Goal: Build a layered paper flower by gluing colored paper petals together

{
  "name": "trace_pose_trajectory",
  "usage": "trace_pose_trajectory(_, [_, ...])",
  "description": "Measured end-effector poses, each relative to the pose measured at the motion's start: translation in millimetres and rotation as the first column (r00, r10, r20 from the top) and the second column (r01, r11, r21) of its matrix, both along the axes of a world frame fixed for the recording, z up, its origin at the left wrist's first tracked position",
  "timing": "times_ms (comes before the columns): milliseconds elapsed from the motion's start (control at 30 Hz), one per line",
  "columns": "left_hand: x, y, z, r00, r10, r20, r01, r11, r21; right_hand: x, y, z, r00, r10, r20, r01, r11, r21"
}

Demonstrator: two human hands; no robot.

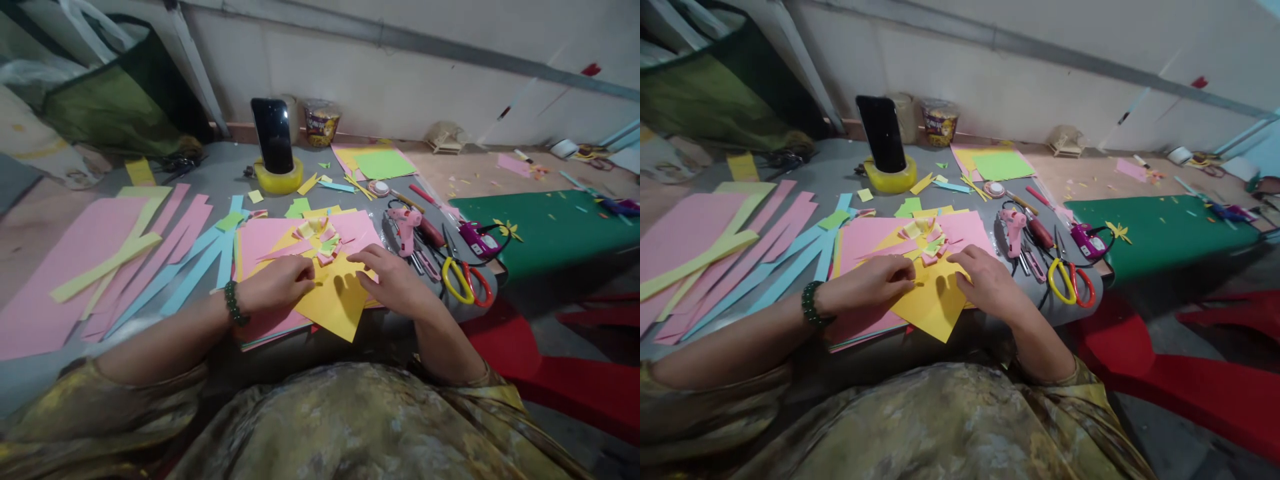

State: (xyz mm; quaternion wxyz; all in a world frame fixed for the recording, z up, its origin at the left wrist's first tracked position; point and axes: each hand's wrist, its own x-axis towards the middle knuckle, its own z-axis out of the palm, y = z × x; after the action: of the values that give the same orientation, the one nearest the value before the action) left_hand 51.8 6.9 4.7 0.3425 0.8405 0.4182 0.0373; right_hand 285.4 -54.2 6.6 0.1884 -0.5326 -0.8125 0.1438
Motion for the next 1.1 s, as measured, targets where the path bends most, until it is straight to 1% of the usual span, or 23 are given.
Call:
trace_pose_trajectory(100, [-4.6, 5.8, 3.0, 0.991, 0.038, 0.129, -0.018, 0.989, -0.147, -0.2, -0.6, 5.8, 0.988, -0.004, -0.151, 0.007, 1.0, 0.021])
trace_pose_trajectory(167, [-8.1, 8.6, 7.5, 0.956, 0.123, 0.265, -0.057, 0.968, -0.243, -3.0, 0.3, 12.3, 0.962, -0.046, -0.269, 0.053, 0.998, 0.017])
trace_pose_trajectory(200, [-9.5, 9.6, 10.1, 0.922, 0.185, 0.341, -0.092, 0.958, -0.271, -5.1, 1.2, 16.1, 0.941, -0.075, -0.329, 0.081, 0.997, 0.004])
trace_pose_trajectory(267, [-11.6, 10.5, 14.8, 0.827, 0.302, 0.474, -0.179, 0.941, -0.287, -10.3, 3.9, 24.0, 0.892, -0.117, -0.436, 0.107, 0.993, -0.047])
trace_pose_trajectory(300, [-12.1, 10.7, 16.7, 0.775, 0.35, 0.525, -0.224, 0.93, -0.291, -13.1, 5.8, 27.4, 0.869, -0.122, -0.479, 0.097, 0.992, -0.077])
trace_pose_trajectory(367, [-12.3, 10.8, 18.8, 0.693, 0.426, 0.582, -0.282, 0.903, -0.325, -19.4, 10.7, 31.5, 0.843, -0.107, -0.528, 0.036, 0.989, -0.143])
trace_pose_trajectory(467, [-10.9, 11.2, 19.2, 0.581, 0.531, 0.617, -0.315, 0.845, -0.432, -31.7, 19.5, 28.0, 0.813, -0.105, -0.572, -0.058, 0.964, -0.259])
trace_pose_trajectory(533, [-9.4, 11.5, 18.7, 0.506, 0.591, 0.628, -0.319, 0.805, -0.5, -42.7, 25.2, 20.3, 0.743, -0.151, -0.652, -0.103, 0.937, -0.334])
trace_pose_trajectory(567, [-8.5, 11.6, 18.6, 0.478, 0.613, 0.629, -0.313, 0.788, -0.53, -48.9, 27.7, 15.9, 0.683, -0.182, -0.708, -0.129, 0.923, -0.362])
trace_pose_trajectory(633, [-6.8, 11.5, 18.3, 0.442, 0.649, 0.62, -0.29, 0.757, -0.586, -61.4, 31.8, 8.3, 0.538, -0.244, -0.807, -0.187, 0.899, -0.396])
trace_pose_trajectory(700, [-5.2, 11.2, 17.8, 0.413, 0.678, 0.607, -0.261, 0.727, -0.635, -72.2, 34.6, 3.8, 0.406, -0.3, -0.863, -0.223, 0.883, -0.412])
trace_pose_trajectory(767, [-3.8, 10.7, 17.0, 0.389, 0.699, 0.601, -0.234, 0.705, -0.669, -79.8, 36.8, 2.1, 0.305, -0.352, -0.885, -0.228, 0.875, -0.427])
trace_pose_trajectory(800, [-3.3, 10.5, 16.4, 0.381, 0.706, 0.597, -0.222, 0.697, -0.682, -82.2, 37.9, 1.9, 0.272, -0.376, -0.886, -0.227, 0.87, -0.438])
trace_pose_trajectory(867, [-2.9, 9.8, 15.2, 0.373, 0.713, 0.594, -0.201, 0.687, -0.698, -85.0, 39.9, 1.6, 0.231, -0.41, -0.883, -0.217, 0.862, -0.457])
trace_pose_trajectory(900, [-3.0, 9.4, 14.7, 0.369, 0.715, 0.594, -0.194, 0.684, -0.703, -85.6, 41.0, 1.3, 0.225, -0.421, -0.879, -0.208, 0.86, -0.465])
trace_pose_trajectory(1000, [-4.9, 8.1, 14.9, 0.348, 0.725, 0.594, -0.178, 0.673, -0.718, -85.6, 44.4, -0.4, 0.242, -0.442, -0.864, -0.161, 0.86, -0.485])
trace_pose_trajectory(1100, [-7.9, 7.2, 17.5, 0.323, 0.724, 0.609, -0.113, 0.669, -0.735, -83.9, 47.2, -1.7, 0.263, -0.457, -0.85, -0.116, 0.86, -0.498])
